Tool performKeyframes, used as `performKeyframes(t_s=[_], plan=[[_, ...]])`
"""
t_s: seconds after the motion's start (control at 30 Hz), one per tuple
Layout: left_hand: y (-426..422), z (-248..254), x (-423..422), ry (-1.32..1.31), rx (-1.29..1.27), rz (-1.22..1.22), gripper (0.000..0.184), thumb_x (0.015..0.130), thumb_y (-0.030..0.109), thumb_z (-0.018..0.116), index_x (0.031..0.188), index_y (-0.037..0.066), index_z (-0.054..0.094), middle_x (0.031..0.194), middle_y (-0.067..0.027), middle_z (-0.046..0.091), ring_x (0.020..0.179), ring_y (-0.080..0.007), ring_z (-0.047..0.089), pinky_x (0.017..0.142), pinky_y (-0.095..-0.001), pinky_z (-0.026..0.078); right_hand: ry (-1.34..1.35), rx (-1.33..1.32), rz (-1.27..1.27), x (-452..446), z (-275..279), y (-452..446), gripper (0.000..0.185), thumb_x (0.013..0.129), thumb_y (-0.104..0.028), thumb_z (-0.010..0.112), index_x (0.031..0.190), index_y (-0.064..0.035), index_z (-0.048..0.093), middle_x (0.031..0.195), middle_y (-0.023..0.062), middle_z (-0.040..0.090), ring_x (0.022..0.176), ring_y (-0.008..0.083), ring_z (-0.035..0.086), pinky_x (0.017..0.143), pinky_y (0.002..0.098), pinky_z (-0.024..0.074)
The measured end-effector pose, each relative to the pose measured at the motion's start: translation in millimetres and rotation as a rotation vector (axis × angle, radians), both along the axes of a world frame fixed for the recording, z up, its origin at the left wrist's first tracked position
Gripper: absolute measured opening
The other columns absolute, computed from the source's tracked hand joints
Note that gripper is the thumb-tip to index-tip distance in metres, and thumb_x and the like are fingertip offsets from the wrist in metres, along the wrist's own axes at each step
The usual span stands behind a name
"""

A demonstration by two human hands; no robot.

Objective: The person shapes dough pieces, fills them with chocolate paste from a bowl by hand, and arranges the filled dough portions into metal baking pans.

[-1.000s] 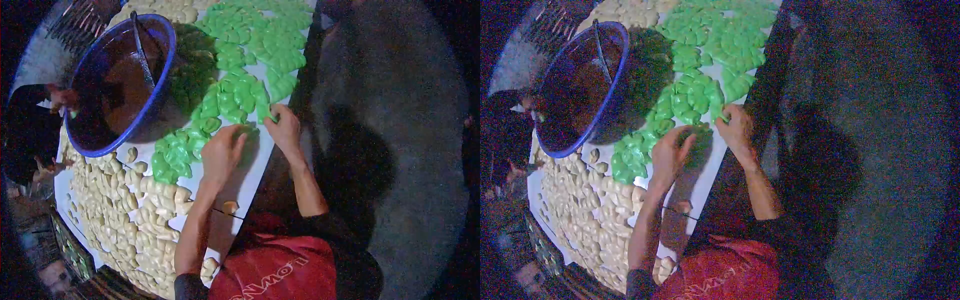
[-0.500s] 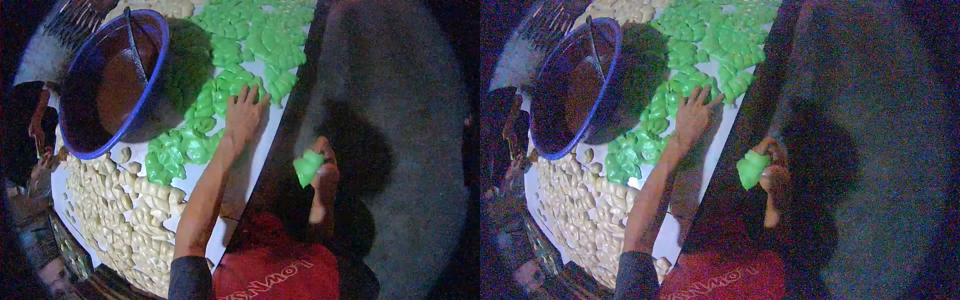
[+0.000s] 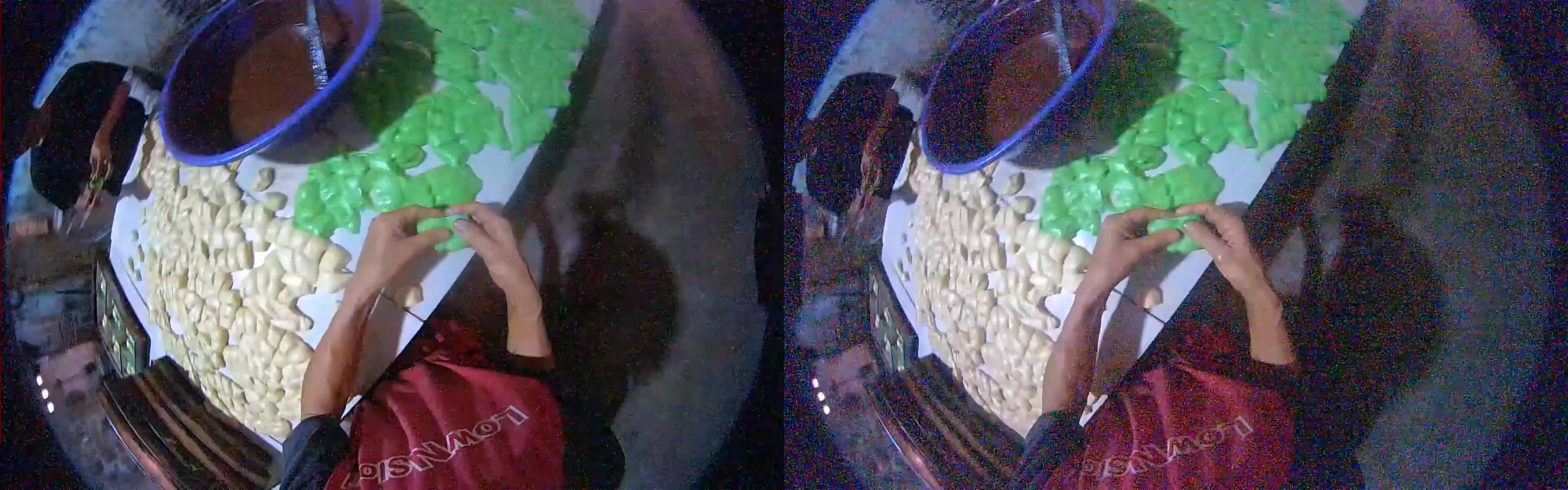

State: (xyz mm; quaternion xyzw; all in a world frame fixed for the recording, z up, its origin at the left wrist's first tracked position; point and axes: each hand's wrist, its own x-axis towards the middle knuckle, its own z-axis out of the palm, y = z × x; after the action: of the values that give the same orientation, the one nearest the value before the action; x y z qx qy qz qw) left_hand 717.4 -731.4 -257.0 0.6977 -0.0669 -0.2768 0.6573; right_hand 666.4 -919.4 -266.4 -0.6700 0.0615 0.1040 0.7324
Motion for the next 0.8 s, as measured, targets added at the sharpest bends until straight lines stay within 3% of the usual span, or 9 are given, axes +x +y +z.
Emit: performKeyframes(t_s=[0.13, 0.2, 0.27, 0.37, 0.43, 0.57, 0.67, 0.77, 0.8], plan=[[31, 1, -8, 0.101, -0.048, 0.149, 0.026, 0.085, 0.014, 0.073, 0.109, 0.003, 0.068, 0.088, -0.0024, 0.068, 0.077, -0.0087, 0.061, 0.069, -0.0252, 0.051, 0.031, 0.036, 0.002, 1, 1, 23, 0.027, 0.091, -0.014, 0.062, 0.116, -0.0032, 0.06, 0.107, 0.0012, 0.061, 0.102, 0.0105, 0.055, 0.091, 0.027, 0.043], [39, 2, -12, 0.094, -0.086, 0.177, 0.027, 0.086, 0.014, 0.071, 0.11, 0.003, 0.067, 0.09, -0.0029, 0.068, 0.078, -0.0092, 0.062, 0.071, -0.0257, 0.052, 0.033, 0.095, 0.071, 3, 2, 31, 0.034, 0.086, -0.007, 0.067, 0.119, -0.004, 0.056, 0.105, 0.0014, 0.061, 0.099, 0.0101, 0.055, 0.088, 0.0256, 0.044], [45, 7, -18, 0.118, -0.098, 0.23, 0.027, 0.087, 0.016, 0.07, 0.11, 0.002, 0.067, 0.083, -0.0013, 0.067, 0.073, -0.0066, 0.059, 0.064, -0.0236, 0.048, -0.026, 0.087, 0.116, 6, -6, 42, 0.052, 0.078, 0.003, 0.072, 0.124, -0.0048, 0.049, 0.105, 0.0028, 0.061, 0.097, 0.0108, 0.056, 0.083, 0.0246, 0.0455], [58, 3, -21, 0.096, -0.11, 0.209, 0.032, 0.088, 0.017, 0.069, 0.116, 0.002, 0.063, 0.083, -0.0008, 0.065, 0.072, -0.0054, 0.056, 0.063, -0.0223, 0.047, -0.209, -0.06, 0.12, 10, -1, 54, 0.058, 0.077, 0.001, 0.073, 0.129, -0.0043, 0.046, 0.105, 0.0043, 0.061, 0.096, 0.0114, 0.057, 0.082, 0.0248, 0.0465], [65, 4, -26, 0.102, -0.121, 0.187, 0.038, 0.087, 0.016, 0.069, 0.122, 0.003, 0.059, 0.087, -0.0014, 0.065, 0.074, -0.0056, 0.056, 0.065, -0.0224, 0.047, -0.127, -0.056, 0.131, 11, 5, 58, 0.05, 0.08, -0.003, 0.072, 0.126, -0.0031, 0.053, 0.104, 0.0042, 0.063, 0.094, 0.0108, 0.058, 0.081, 0.0255, 0.0474], [69, 1, -31, -0.209, 0.147, 0.036, 0.072, 0.075, 0.015, 0.08, 0.138, 0.011, 0.047, 0.118, -0.0124, 0.06, 0.101, -0.0234, 0.062, 0.086, -0.0336, 0.05, 0.049, -0.204, 0.204, 10, 16, 57, 0.025, 0.086, -0.01, 0.068, 0.109, -0.0019, 0.063, 0.1, 0.004, 0.064, 0.078, 0.0091, 0.059, 0.069, 0.0238, 0.0496], [59, 6, -36, -0.61, 0.455, 0.086, 0.076, 0.071, 0.014, 0.081, 0.139, 0.011, 0.047, 0.126, -0.0162, 0.058, 0.108, -0.0343, 0.061, 0.09, -0.0377, 0.05, 0.029, -0.246, 0.195, 9, 15, 60, 0.022, 0.086, -0.01, 0.068, 0.105, -0.002, 0.063, 0.097, 0.0045, 0.064, 0.074, 0.0086, 0.058, 0.066, 0.0241, 0.0491], [53, 8, -34, -0.714, 0.501, 0.057, 0.072, 0.069, 0.013, 0.08, 0.135, 0.011, 0.05, 0.129, -0.0161, 0.057, 0.114, -0.0389, 0.056, 0.09, -0.0405, 0.05, -0.069, -0.287, 0.172, 10, 5, 59, 0.02, 0.084, -0.01, 0.069, 0.102, -0.0017, 0.064, 0.091, 0.0044, 0.065, 0.076, 0.0088, 0.058, 0.069, 0.0263, 0.0478], [52, -9, -32, -0.77, 0.414, 0.048, 0.061, 0.067, 0.008, 0.076, 0.126, 0.011, 0.059, 0.117, -0.0136, 0.065, 0.106, -0.036, 0.061, 0.088, -0.0401, 0.051, -0.1, -0.301, 0.162, 10, 3, 58, 0.02, 0.084, -0.01, 0.069, 0.101, -0.0016, 0.064, 0.09, 0.0043, 0.066, 0.077, 0.0088, 0.057, 0.069, 0.027, 0.0474]])
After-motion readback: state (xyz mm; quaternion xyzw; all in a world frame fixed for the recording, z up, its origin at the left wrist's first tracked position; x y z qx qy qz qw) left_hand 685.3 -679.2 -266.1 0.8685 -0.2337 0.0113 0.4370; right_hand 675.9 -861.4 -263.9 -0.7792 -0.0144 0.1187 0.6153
